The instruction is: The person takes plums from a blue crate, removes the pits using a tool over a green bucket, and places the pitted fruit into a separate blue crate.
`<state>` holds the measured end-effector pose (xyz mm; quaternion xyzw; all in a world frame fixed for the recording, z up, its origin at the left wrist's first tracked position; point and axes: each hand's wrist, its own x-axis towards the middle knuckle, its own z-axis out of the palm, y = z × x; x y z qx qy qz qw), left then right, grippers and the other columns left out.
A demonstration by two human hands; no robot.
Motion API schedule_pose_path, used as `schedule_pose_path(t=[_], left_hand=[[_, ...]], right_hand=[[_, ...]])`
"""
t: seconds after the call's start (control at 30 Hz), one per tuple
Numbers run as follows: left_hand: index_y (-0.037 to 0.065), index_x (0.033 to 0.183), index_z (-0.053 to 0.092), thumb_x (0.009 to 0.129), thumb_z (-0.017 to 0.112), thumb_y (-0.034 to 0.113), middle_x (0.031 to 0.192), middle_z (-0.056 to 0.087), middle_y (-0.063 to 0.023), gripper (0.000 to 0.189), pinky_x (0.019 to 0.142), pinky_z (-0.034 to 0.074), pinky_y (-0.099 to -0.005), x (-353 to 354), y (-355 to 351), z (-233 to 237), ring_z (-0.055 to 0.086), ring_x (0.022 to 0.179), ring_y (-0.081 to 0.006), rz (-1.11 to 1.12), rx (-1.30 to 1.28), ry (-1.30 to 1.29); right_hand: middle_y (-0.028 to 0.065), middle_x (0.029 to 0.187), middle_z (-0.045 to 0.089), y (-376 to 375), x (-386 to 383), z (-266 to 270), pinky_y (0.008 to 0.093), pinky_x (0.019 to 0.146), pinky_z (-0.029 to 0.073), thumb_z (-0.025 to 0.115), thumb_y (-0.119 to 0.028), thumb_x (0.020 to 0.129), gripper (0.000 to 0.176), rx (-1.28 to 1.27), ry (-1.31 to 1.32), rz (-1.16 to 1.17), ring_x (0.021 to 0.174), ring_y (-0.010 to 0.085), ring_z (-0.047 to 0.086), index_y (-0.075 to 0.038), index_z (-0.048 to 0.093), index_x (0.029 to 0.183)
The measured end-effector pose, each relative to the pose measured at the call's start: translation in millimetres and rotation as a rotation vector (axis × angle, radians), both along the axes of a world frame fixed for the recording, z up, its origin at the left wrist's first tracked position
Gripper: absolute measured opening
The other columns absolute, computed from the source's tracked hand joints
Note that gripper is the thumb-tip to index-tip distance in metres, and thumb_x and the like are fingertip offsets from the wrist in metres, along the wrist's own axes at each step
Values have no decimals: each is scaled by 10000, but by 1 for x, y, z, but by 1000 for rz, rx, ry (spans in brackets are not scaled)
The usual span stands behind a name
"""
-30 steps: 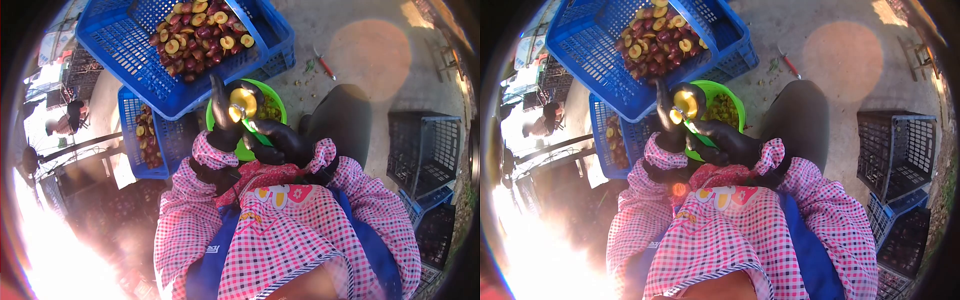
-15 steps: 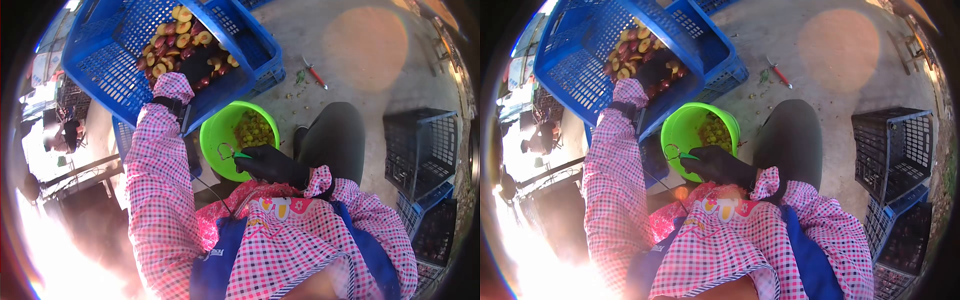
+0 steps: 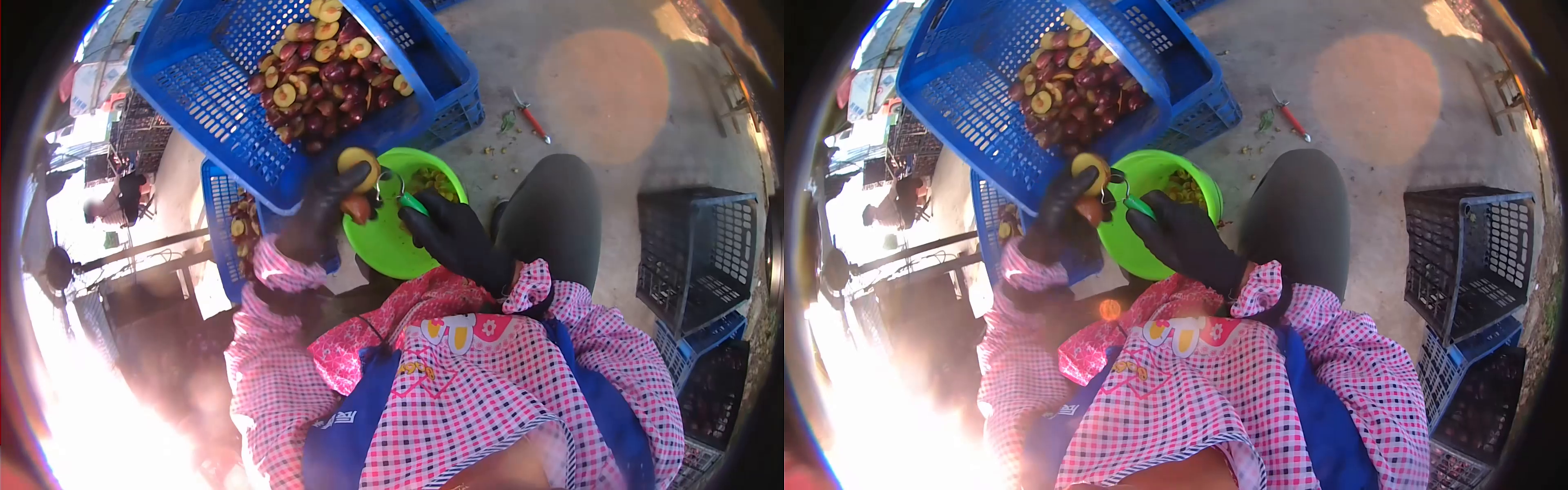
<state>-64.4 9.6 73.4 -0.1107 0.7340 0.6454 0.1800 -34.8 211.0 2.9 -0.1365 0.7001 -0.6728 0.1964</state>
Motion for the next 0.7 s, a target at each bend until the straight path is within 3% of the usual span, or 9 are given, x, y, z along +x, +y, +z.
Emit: schedule_pose_path(t=[0.03,0.13,0.17,0.2,0.3,0.4,0.43,0.5,0.7], left_hand=[[30,1147,568,938,552,446,943,667,-123,465,609,516,-295,17,5,-3,633,677,-200,112,256,-115],[29,1162,556,962,459,517,950,671,-136,536,563,505,-310,41,3,-18,628,664,-203,174,368,-95],[20,1180,545,980,405,518,985,667,-137,555,562,496,-304,44,6,-23,622,651,-202,251,488,-115],[20,1180,545,980,405,518,985,667,-137,555,562,496,-304,47,8,-21,622,651,-202,252,489,-108],[11,1194,534,991,413,482,995,659,-119,528,631,501,-295,51,14,-19,624,715,-195,235,435,-67],[3,1172,553,998,436,432,987,654,-94,478,718,497,-293,53,9,-37,614,805,-170,334,499,-60],[28,1189,536,994,430,446,1012,649,-144,474,658,517,-341,55,4,-46,638,748,-235,258,361,-10],[53,1206,519,989,425,461,1037,644,-194,471,597,537,-390,55,0,-55,662,690,-299,178,228,38],[16,1182,514,992,395,513,1024,634,-219,545,662,565,-427,50,3,-61,666,734,-338,204,287,-40]], right_hand=[[138,746,650,0,4,-1,382,589,501,569,-301,936,295,-1,-6,10,644,284,653,-37,591,1065],[199,769,650,2,11,-2,418,589,498,587,-283,921,268,139,65,64,685,353,647,-40,596,1034],[202,759,639,3,11,-3,428,591,494,589,-284,921,267,134,291,39,682,361,639,-39,597,1028],[206,749,628,5,11,-5,438,593,490,591,-284,921,267,128,518,8,680,369,631,-38,598,1022],[180,776,610,0,13,-19,436,569,484,592,-225,911,213,139,642,5,641,352,619,-58,613,1042],[141,822,583,-5,20,-15,412,537,475,608,-167,877,209,26,340,32,627,309,605,-85,621,1069],[141,822,583,-5,21,-15,412,537,475,608,-167,877,209,27,335,34,627,309,605,-85,621,1069],[124,863,586,-4,19,-14,401,522,467,636,-153,839,253,96,738,-18,646,283,610,-100,619,1086],[131,864,588,-5,13,-21,394,518,467,632,-145,830,279,204,964,-28,654,291,605,-96,606,1103]])
